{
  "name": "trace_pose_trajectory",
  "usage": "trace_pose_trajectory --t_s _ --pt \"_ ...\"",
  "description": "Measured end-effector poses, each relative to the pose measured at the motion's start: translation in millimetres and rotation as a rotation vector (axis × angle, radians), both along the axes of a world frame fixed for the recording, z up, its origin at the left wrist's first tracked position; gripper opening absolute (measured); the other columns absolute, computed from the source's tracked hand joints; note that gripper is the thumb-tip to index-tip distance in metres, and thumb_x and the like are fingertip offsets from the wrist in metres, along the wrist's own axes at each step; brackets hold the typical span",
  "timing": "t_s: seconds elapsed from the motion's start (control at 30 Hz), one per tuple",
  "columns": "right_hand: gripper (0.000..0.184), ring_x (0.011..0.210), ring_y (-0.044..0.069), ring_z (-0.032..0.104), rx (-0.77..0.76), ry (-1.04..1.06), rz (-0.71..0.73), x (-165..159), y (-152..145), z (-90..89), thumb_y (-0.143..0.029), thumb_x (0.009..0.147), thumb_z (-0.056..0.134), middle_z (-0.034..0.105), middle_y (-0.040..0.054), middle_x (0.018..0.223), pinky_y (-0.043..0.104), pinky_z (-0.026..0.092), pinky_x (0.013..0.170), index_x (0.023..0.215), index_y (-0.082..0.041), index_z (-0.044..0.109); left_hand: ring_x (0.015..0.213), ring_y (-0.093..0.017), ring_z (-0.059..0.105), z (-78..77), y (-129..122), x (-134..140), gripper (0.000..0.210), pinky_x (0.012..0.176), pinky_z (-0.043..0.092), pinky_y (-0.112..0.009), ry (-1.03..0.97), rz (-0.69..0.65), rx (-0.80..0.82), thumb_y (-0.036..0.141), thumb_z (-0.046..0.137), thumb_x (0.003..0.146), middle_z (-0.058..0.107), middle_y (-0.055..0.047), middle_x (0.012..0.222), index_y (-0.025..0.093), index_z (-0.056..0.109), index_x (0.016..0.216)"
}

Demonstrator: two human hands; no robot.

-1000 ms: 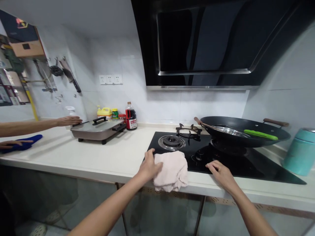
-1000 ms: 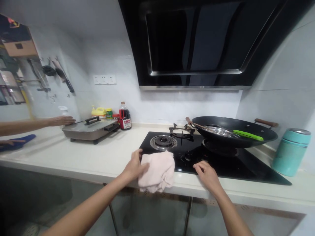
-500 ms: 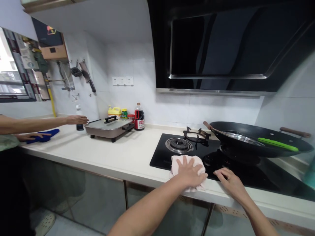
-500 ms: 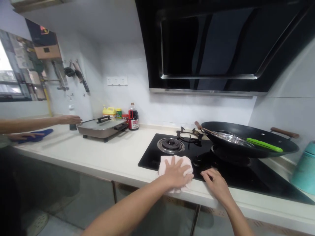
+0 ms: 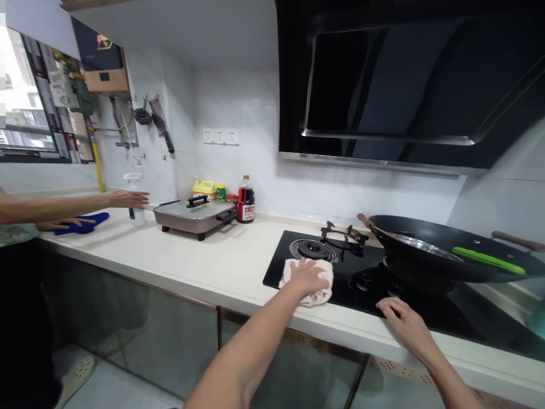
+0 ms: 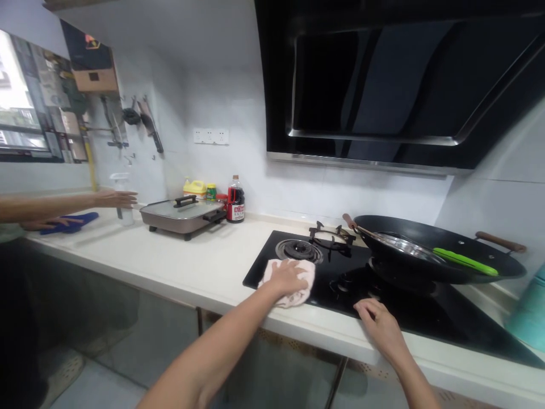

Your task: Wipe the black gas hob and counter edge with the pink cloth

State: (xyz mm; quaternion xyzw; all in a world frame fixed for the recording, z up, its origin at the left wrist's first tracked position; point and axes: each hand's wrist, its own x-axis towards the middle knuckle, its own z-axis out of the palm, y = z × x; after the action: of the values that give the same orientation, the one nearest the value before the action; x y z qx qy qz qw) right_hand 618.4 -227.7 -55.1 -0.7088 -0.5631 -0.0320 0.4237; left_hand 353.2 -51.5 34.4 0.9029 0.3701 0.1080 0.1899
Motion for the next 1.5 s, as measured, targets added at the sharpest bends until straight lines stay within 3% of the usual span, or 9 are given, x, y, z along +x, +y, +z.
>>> trace_pose_trajectory --t_s 0.3,0.5,0.67,0.77,0.87,1.0,1.17,1.33,1.5 --pt "0.043 0.109 0.027 0.065 0.013 0.008 0.033 -5.8 -5.5 -0.3 -0.062 0.092 0.05 0.076 0.0034 0.106 0.038 0.05 0.097 0.083 -0.03 0.077 0.154 -0.041 0.027 3.9 61.3 -90.1 0.06 0.121 0.008 -0.069 -0.034 0.305 0.056 0.053 0.055 0.086 0.037 -0.008 0.17 0.036 0.061 0.144" --pt "0.045 0.109 0.029 0.063 0.066 -0.027 -0.038 -13.9 -4.9 0.9 -0.061 0.092 0.047 0.073 0.007 0.111 0.042 0.049 0.097 0.083 -0.028 0.077 0.157 -0.042 0.023 5.1 66.4 -134.6 0.062 0.121 0.007 -0.069 0.001 0.431 0.051 0.061 0.052 0.088 0.033 -0.01 0.171 0.035 0.059 0.144" --pt "0.042 0.11 0.03 0.06 0.001 -0.207 -0.143 -29.1 -9.5 5.9 -0.055 0.095 0.044 0.071 0.0059 0.113 0.048 0.044 0.096 0.088 -0.029 0.076 0.156 -0.046 0.02 -5.4 33.3 -119.1 0.08 0.12 0.013 -0.072 0.047 0.365 0.118 0.076 0.058 0.079 0.034 -0.007 0.171 0.035 0.056 0.148" --pt "0.041 0.106 0.029 0.061 -0.058 -0.265 -0.127 -32.9 -10.8 7.2 -0.054 0.095 0.042 0.072 0.0042 0.108 0.046 0.044 0.094 0.088 -0.029 0.073 0.153 -0.043 0.028 -9.1 11.5 -109.7 0.066 0.118 0.025 -0.068 0.047 0.295 0.218 0.064 0.058 0.085 0.041 -0.004 0.168 0.035 0.06 0.144" --pt "0.041 0.104 0.029 0.062 -0.066 -0.291 -0.135 -30.4 -8.8 5.3 -0.054 0.095 0.041 0.072 0.0045 0.106 0.044 0.045 0.091 0.089 -0.028 0.073 0.151 -0.035 0.033 -12.8 -10.9 -102.1 0.046 0.12 0.026 -0.062 0.014 0.221 0.267 0.046 0.053 0.091 0.053 0.003 0.16 0.038 0.066 0.134" --pt "0.042 0.105 0.03 0.063 -0.088 -0.287 -0.153 -23.5 -4.8 1.7 -0.057 0.092 0.043 0.073 0.0051 0.107 0.044 0.046 0.089 0.089 -0.028 0.074 0.144 -0.031 0.043 -26.7 -49.8 -73.1 0.035 0.115 0.03 -0.062 -0.106 -0.031 0.38 0.038 0.05 0.093 0.064 0.005 0.148 0.036 0.071 0.122" --pt "0.043 0.107 0.031 0.065 -0.106 -0.248 -0.163 -12.6 -2.8 -4.8 -0.059 0.088 0.043 0.075 0.0032 0.108 0.045 0.049 0.09 0.086 -0.031 0.075 0.138 -0.031 0.047 -45.7 -88.9 -25.6 0.035 0.11 0.036 -0.061 -0.208 -0.298 0.419 0.043 0.052 0.094 0.062 0.005 0.151 0.033 0.07 0.121" --pt "0.046 0.111 0.032 0.066 -0.087 -0.228 -0.157 -0.9 -2.9 -10.2 -0.062 0.087 0.041 0.076 0.003 0.11 0.046 0.052 0.091 0.086 -0.032 0.077 0.141 -0.03 0.044 -48.1 -92.5 -24.5 0.035 0.113 0.036 -0.059 -0.215 -0.273 0.429 0.048 0.057 0.091 0.06 0.005 0.152 0.031 0.073 0.117" --pt "0.048 0.111 0.033 0.067 -0.073 -0.162 -0.155 2.2 -5.4 -7.8 -0.063 0.084 0.042 0.076 0.0035 0.111 0.048 0.053 0.094 0.085 -0.032 0.078 0.142 -0.033 0.044 -39.0 -75.9 -70.2 0.036 0.112 0.038 -0.058 -0.185 -0.129 0.425 0.046 0.059 0.089 0.063 0.001 0.148 0.03 0.074 0.118"
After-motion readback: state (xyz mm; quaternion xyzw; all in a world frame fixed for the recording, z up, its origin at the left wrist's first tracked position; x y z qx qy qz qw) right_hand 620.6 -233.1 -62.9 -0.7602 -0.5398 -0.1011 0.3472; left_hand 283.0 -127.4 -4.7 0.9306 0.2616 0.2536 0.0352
